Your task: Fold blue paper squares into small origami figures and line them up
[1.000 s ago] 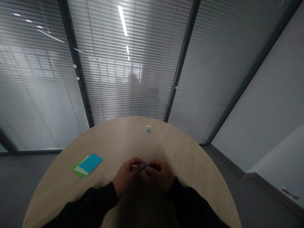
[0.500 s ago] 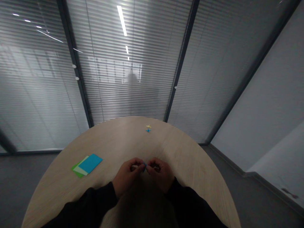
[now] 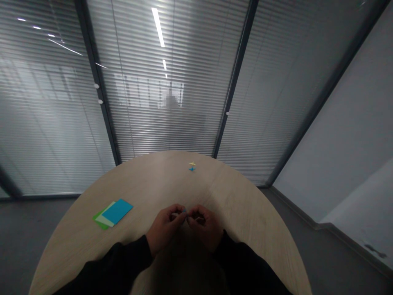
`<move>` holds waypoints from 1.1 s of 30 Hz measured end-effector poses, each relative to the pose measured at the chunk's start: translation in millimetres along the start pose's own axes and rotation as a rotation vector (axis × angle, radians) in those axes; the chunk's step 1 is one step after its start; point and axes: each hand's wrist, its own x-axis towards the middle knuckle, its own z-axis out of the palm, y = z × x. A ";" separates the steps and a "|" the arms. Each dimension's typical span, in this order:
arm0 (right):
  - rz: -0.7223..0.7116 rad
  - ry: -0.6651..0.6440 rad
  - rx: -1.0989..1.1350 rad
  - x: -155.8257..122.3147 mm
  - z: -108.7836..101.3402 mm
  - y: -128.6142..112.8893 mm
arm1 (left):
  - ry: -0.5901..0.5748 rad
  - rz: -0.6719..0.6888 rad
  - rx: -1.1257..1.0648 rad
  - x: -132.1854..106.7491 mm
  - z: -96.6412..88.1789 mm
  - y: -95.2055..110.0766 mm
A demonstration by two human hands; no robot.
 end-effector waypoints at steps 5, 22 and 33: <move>0.004 0.008 0.010 -0.3 1.7 -0.3 | 0.028 0.010 -0.045 1.6 -0.6 1.9; -0.018 0.045 -0.089 1.9 -5.0 6.1 | 0.070 0.009 0.154 3.7 -4.0 0.8; -0.074 -0.033 -0.075 1.0 -4.1 8.3 | 0.024 0.023 0.197 3.2 -3.6 -1.3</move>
